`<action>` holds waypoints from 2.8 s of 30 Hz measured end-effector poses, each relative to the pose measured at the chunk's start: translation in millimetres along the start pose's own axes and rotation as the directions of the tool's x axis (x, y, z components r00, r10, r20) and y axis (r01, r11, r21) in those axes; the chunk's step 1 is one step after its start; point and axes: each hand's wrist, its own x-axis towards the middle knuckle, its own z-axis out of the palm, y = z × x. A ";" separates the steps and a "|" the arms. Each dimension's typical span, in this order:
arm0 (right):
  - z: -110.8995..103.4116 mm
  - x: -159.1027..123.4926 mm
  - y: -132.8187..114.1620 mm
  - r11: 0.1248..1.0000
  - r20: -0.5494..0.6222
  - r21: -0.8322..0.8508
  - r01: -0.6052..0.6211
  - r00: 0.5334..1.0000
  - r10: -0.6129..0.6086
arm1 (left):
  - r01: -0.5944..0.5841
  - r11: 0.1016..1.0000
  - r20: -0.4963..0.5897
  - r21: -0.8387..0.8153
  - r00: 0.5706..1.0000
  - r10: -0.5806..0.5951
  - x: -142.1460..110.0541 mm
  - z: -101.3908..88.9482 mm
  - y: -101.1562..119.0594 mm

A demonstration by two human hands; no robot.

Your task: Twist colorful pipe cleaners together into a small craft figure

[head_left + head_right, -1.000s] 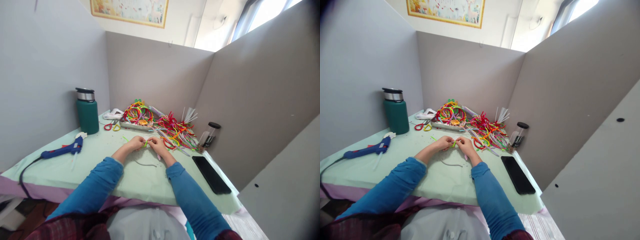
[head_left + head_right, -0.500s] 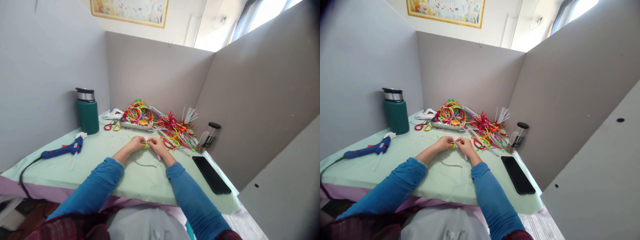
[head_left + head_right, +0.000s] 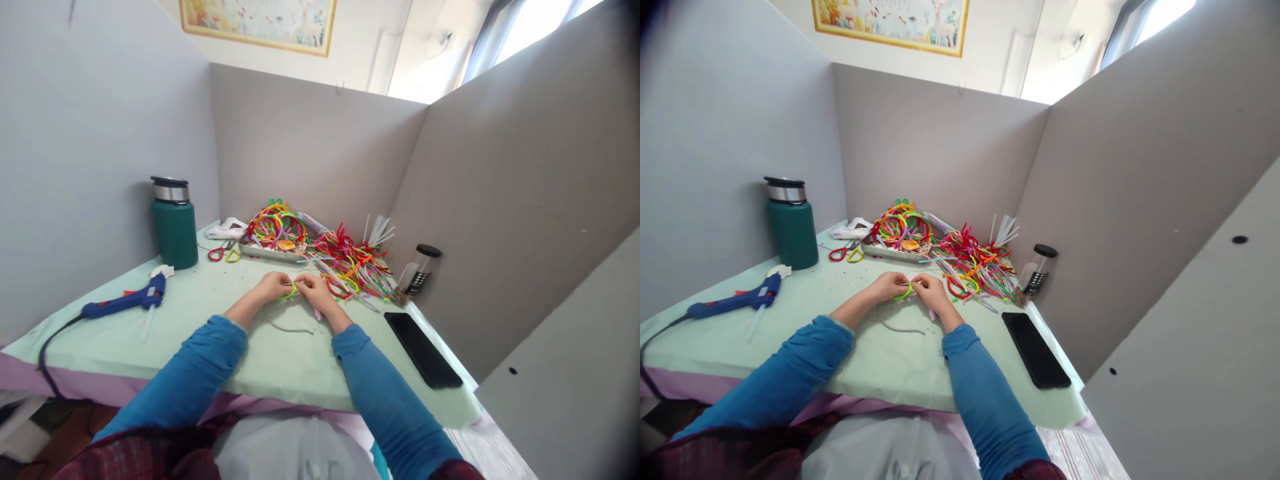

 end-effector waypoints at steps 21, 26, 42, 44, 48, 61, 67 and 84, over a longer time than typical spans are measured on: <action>-0.6 0.0 4.9 0.999 0.006 -0.035 0.016 1.000 -0.016 | 0.096 0.975 0.092 -0.199 0.993 -0.079 -13.3 -9.4 19.4; 0.1 1.1 7.0 0.999 0.000 -0.032 0.004 1.000 -0.004 | 0.015 0.993 0.042 -0.121 0.999 -0.010 -10.4 -10.4 17.0; 0.7 0.1 2.2 1.000 0.017 -0.010 -0.019 1.000 0.019 | -0.121 0.989 -0.057 -0.079 0.991 0.117 -1.8 -7.5 6.9; 0.7 0.2 2.8 1.000 0.018 -0.007 -0.024 1.000 0.024 | -0.122 0.990 -0.063 -0.071 0.991 0.118 -2.6 -8.5 8.8; 1.2 0.9 5.3 1.000 0.017 -0.004 -0.024 1.000 0.024 | -0.136 0.989 -0.066 -0.053 0.989 0.133 -3.7 -9.9 11.2; 1.5 -1.2 0.6 0.999 0.006 -0.023 -0.040 0.999 0.040 | -0.114 0.992 -0.098 -0.043 0.989 0.110 -6.8 -11.1 15.6; 1.9 -1.8 -0.4 0.999 0.016 -0.029 -0.037 0.999 0.037 | -0.103 0.994 -0.112 -0.043 0.989 0.098 -5.9 -9.8 13.1; 1.9 0.7 6.0 0.996 0.011 -0.093 0.014 1.000 -0.013 | -0.146 0.989 -0.086 -0.010 0.986 0.145 -1.0 -6.6 5.2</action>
